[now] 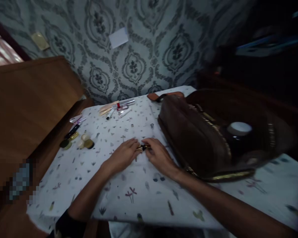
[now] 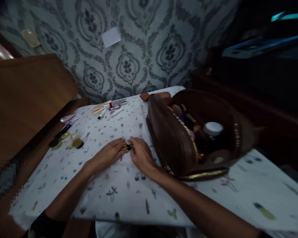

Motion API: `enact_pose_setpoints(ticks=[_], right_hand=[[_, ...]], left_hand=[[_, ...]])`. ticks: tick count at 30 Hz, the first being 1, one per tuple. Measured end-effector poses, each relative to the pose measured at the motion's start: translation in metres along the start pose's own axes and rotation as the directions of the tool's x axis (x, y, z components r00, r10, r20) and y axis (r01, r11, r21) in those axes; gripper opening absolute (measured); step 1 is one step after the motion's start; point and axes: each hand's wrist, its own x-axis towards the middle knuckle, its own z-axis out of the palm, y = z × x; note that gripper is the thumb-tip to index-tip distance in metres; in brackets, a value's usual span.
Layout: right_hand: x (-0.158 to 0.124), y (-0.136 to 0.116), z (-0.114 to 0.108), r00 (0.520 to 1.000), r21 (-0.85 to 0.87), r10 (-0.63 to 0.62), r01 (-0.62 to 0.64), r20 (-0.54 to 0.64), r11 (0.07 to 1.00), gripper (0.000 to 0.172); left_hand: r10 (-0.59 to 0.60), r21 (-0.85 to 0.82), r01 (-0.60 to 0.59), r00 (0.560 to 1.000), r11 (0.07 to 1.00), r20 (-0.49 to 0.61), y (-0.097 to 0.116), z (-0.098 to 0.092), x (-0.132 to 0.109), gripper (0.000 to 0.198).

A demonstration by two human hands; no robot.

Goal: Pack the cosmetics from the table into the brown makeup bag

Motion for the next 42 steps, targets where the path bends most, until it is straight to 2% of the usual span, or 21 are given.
enact_pose_setpoints(ticks=[3, 7, 11, 13, 16, 19, 21, 23, 25, 27, 30, 35, 42], right_hand=[[-0.003, -0.006, 0.0, 1.0, 0.047, 0.022, -0.023, 0.023, 0.999, 0.037], [-0.002, -0.011, 0.0, 0.998, 0.032, 0.062, -0.062, -0.003, 0.998, 0.026], [-0.001, -0.015, -0.003, 0.994, 0.07, 0.113, -0.112, -0.011, 0.991, 0.017], [-0.002, -0.017, -0.005, 0.991, 0.099, 0.132, -0.13, -0.015, 0.987, 0.014], [-0.002, -0.021, -0.007, 0.987, 0.167, 0.161, -0.155, -0.021, 0.974, 0.008], [0.0, -0.023, -0.008, 0.979, 0.249, 0.2, -0.186, -0.034, 0.951, 0.011], [0.003, -0.022, -0.009, 0.973, 0.295, 0.225, -0.202, -0.048, 0.934, 0.014], [0.005, -0.022, -0.009, 0.97, 0.335, 0.236, -0.204, -0.058, 0.92, 0.017], [0.005, -0.023, -0.01, 0.971, 0.376, 0.232, -0.193, -0.061, 0.906, 0.022], [0.006, -0.024, -0.011, 0.973, 0.423, 0.224, -0.18, -0.057, 0.888, 0.03], [0.008, -0.02, -0.011, 0.969, 0.461, 0.244, -0.203, -0.031, 0.864, 0.036], [0.009, -0.018, -0.009, 0.946, 0.453, 0.322, -0.294, 0.016, 0.841, 0.049], [0.008, -0.029, -0.015, 0.95, 0.404, 0.311, -0.293, 0.022, 0.866, 0.051]], left_hand=[[-0.006, -0.056, 0.003, 0.999, 0.998, -0.042, 0.006, -0.004, -0.004, 0.026], [-0.093, -0.156, 0.079, 0.992, 0.985, -0.086, 0.006, -0.008, -0.005, 0.021], [-0.188, -0.311, 0.175, 0.982, 0.934, -0.011, 0.005, -0.011, -0.002, 0.024], [-0.217, -0.398, 0.197, 0.976, 0.896, -0.005, 0.006, -0.011, 0.001, 0.027], [-0.282, -0.553, 0.203, 0.958, 0.808, -0.061, 0.006, -0.008, 0.004, 0.031], [-0.337, -0.692, 0.183, 0.937, 0.698, -0.092, 0.002, -0.004, 0.008, 0.034], [-0.341, -0.732, 0.168, 0.936, 0.66, -0.092, -0.001, -0.002, 0.011, 0.035], [-0.312, -0.718, 0.153, 0.946, 0.679, -0.093, -0.002, 0.0, 0.012, 0.034], [-0.255, -0.658, 0.13, 0.962, 0.742, -0.096, 0.001, 0.002, 0.012, 0.035], [-0.166, -0.608, 0.065, 0.98, 0.791, -0.112, 0.006, 0.005, 0.011, 0.036], [-0.09, -0.542, -0.01, 0.984, 0.841, -0.157, 0.008, 0.008, 0.012, 0.037], [-0.089, -0.408, 0.009, 0.98, 0.913, -0.176, 0.006, 0.011, 0.009, 0.038], [-0.049, -0.369, -0.034, 0.976, 0.929, -0.214, 0.007, 0.018, 0.005, 0.039]])
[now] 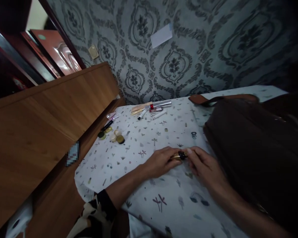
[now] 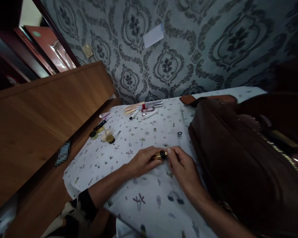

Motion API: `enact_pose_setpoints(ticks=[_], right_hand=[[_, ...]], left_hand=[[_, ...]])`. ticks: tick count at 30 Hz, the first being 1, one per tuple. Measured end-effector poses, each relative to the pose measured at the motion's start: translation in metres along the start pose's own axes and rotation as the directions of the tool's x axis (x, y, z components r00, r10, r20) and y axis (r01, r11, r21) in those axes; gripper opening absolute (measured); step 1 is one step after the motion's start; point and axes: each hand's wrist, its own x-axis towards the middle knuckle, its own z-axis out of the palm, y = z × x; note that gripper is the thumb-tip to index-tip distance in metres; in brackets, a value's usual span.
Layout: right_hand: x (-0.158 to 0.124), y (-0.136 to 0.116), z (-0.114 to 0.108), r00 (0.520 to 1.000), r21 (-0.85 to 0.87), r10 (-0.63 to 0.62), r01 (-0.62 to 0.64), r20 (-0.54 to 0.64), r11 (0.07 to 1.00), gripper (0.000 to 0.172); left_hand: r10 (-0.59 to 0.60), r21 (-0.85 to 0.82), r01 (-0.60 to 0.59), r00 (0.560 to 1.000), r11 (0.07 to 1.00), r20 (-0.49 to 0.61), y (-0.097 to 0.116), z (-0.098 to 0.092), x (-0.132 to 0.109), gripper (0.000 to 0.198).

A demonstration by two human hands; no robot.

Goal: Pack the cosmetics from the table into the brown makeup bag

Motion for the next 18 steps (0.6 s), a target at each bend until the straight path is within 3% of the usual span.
enact_pose_setpoints(ticks=[6, 11, 18], right_hand=[[0.001, 0.002, 0.0, 1.0, -0.018, -0.025, 0.025, 0.013, 1.0, 0.052], [-0.001, 0.0, -0.001, 0.993, -0.065, -0.116, 0.116, 0.006, 0.991, 0.048], [-0.009, -0.016, -0.004, 0.983, -0.059, -0.173, 0.176, 0.063, 0.983, 0.045]], left_hand=[[0.024, -0.029, -0.026, 0.999, 0.999, -0.046, -0.002, 0.002, -0.001, 0.043], [-0.048, -0.251, 0.036, 0.998, 0.967, -0.041, -0.001, -0.001, 0.001, 0.044], [-0.224, -0.622, 0.207, 0.973, 0.755, 0.052, 0.002, 0.0, 0.002, 0.064]])
